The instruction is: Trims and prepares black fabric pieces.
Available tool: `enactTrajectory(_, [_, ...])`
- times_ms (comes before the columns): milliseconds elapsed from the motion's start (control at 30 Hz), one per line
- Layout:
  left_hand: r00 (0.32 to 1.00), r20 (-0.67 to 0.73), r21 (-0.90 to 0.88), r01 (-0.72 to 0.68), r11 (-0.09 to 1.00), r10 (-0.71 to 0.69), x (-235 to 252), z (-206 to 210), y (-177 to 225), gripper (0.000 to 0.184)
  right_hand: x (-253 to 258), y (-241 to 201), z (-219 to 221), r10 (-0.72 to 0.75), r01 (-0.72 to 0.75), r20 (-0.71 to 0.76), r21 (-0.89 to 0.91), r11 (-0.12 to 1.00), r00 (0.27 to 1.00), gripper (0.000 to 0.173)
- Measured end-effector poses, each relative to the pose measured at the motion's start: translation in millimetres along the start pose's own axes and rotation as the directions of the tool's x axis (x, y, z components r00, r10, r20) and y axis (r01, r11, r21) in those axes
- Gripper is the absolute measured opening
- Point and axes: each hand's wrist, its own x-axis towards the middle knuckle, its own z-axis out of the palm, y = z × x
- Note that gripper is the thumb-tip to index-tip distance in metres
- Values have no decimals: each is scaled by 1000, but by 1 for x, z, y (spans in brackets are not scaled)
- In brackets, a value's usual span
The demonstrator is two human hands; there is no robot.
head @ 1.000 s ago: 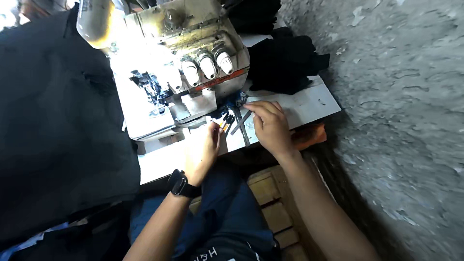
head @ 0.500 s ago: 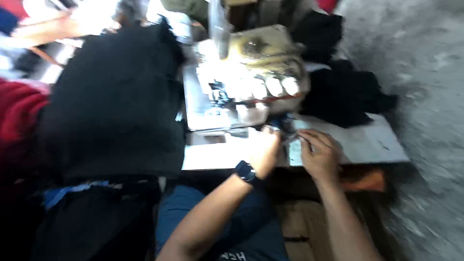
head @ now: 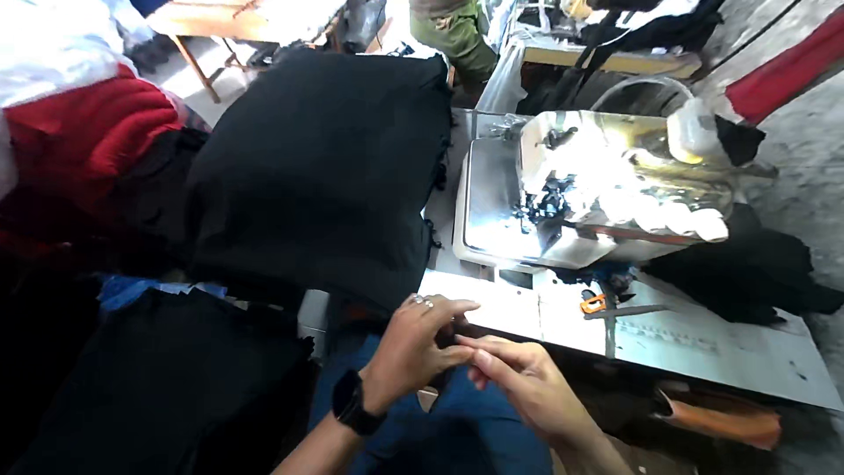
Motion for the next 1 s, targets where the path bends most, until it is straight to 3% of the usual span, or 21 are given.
enactTrajectory(100, [988, -155, -54, -34, 998, 26, 22, -47, -17, 40, 41, -23, 14, 106, -126, 143, 141, 982, 984, 25])
enactTrajectory(133, [972, -234, -36, -31, 999, 22, 41, -64, -23, 31, 61, -38, 17, 74, -82, 112, 66, 994, 991, 23])
enactTrajectory(200, [936, -352, 101, 28, 994, 9, 95, -98, -37, 22, 115, -73, 23, -139, 107, -86, -304, 947, 987, 16])
enactTrajectory(233, [937, -348, 188, 81, 979, -10, 127, -111, -46, 27, 147, -89, 23, -280, 159, -162, -522, 838, 946, 14])
enactTrajectory(300, [973, -201, 331, 179, 926, -116, 188, -121, -84, 40, 214, -112, 19, -451, 147, -119, -847, 510, 884, 25])
enactTrajectory(333, [978, -109, 367, 205, 907, -177, 210, -121, -106, 38, 249, -116, 17, -434, 107, -74, -920, 377, 898, 32])
enactTrajectory(400, [978, -18, 362, 200, 910, -208, 231, -127, -130, 26, 305, -112, 12, -231, -5, -60, -972, 235, 971, 44])
enactTrajectory(433, [980, -16, 337, 192, 922, -199, 233, -132, -131, 21, 324, -106, 9, -143, -62, -94, -975, 213, 985, 43])
enactTrajectory(500, [984, -81, 289, 174, 941, -157, 224, -135, -124, 17, 338, -101, 11, -156, -128, -159, -974, 189, 975, 35])
enactTrajectory(567, [981, -192, 338, 65, 939, 1, 219, -136, -106, 14, 339, -107, 13, -306, -103, -144, -984, 144, 941, 38])
enactTrajectory(633, [956, -264, 498, 20, 867, 130, 219, -131, -94, 12, 337, -119, 11, -494, -103, -165, -983, 150, 854, 53])
enactTrajectory(667, [954, -277, 572, 64, 818, 119, 217, -125, -99, 20, 338, -123, 13, -561, -133, -215, -974, 185, 799, 58])
enactTrajectory(733, [960, -280, 618, 184, 764, -5, 214, -126, -112, 55, 341, -130, 25, -645, -139, -261, -962, 234, 718, 67])
enactTrajectory(800, [948, -317, 584, 215, 783, -24, 203, -164, -97, 52, 337, -130, 45, -626, -94, -225, -967, 236, 747, 76])
enactTrajectory(867, [963, -267, 621, 147, 770, 32, 176, -228, -61, 45, 323, -120, 65, -457, -84, -166, -977, 196, 874, 87])
enactTrajectory(933, [999, -28, 714, 38, 699, -26, 151, -313, -31, 38, 307, -115, 92, -257, -48, -97, -980, 191, 961, 76])
enactTrajectory(967, [984, 148, 754, -45, 656, -102, 147, -361, -27, 33, 297, -120, 109, -176, -19, -57, -977, 211, 983, 60])
enactTrajectory(1000, [923, 331, 778, -151, 610, -194, 151, -413, -31, 30, 286, -129, 128, -125, 35, 2, -966, 257, 992, 40])
